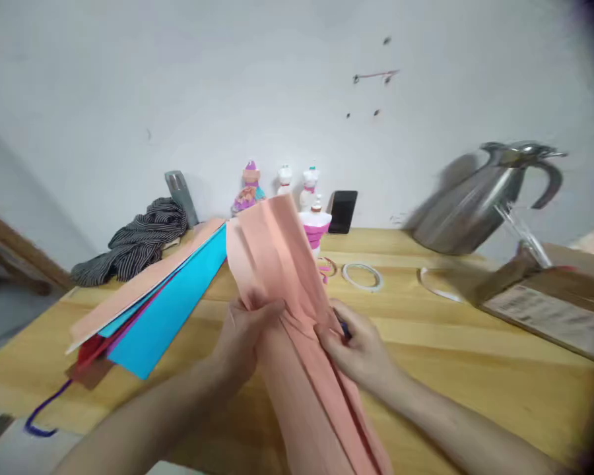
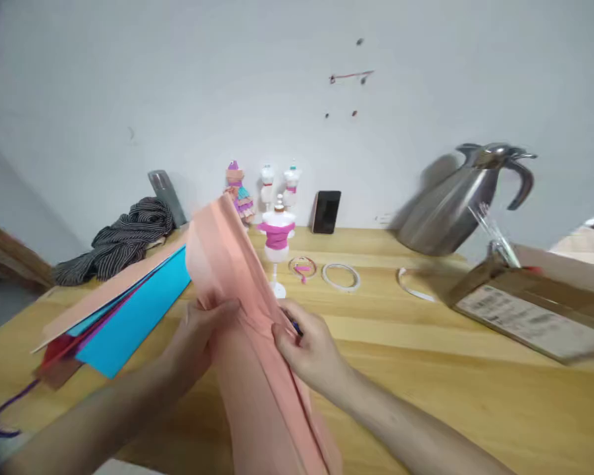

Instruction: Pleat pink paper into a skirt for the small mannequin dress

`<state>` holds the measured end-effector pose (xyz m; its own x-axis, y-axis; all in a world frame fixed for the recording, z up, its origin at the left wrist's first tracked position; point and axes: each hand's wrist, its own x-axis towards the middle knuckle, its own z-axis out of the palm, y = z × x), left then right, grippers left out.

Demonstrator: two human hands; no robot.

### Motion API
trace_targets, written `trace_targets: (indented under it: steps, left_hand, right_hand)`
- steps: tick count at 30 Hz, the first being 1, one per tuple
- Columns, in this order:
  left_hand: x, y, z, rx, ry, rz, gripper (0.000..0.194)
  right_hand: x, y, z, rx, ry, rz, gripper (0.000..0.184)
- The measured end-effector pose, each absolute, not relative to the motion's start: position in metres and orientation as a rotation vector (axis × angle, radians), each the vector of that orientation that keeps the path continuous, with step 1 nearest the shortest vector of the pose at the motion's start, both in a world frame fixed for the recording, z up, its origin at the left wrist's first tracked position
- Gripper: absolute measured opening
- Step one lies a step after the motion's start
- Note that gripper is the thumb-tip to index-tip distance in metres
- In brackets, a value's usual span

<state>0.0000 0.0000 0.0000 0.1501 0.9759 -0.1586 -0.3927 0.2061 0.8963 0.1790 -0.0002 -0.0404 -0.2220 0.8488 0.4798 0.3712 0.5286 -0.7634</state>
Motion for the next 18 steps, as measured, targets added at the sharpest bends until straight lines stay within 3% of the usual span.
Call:
trace_targets:
  steps: [5,11,15,18]
  left_hand:
    - [-0.006,0.012,0.014,1.173,1.139,1.283,0.024]
    - [-0.011,0.036,0.046,1.387,1.078,1.294,0.033]
    - [-0.021,0.048,0.070,1.875,1.130,1.195,0.018]
    - [-0.036,0.047,0.090,2.360,1.227,0.987,0.017]
  right_hand:
    - [0.190,-0.006,-0.022,-1.043,-1.754,0.660,0.009]
    - [0.201,-0.005,-0.008,-0.973,-1.680,0.754,0.013]
    - [0.205,-0.005,-0.008,-0.913,-1.672,0.684,0.024]
    - [0.216,-0.002,-0.002,-0.768,-1.718,0.712,0.026]
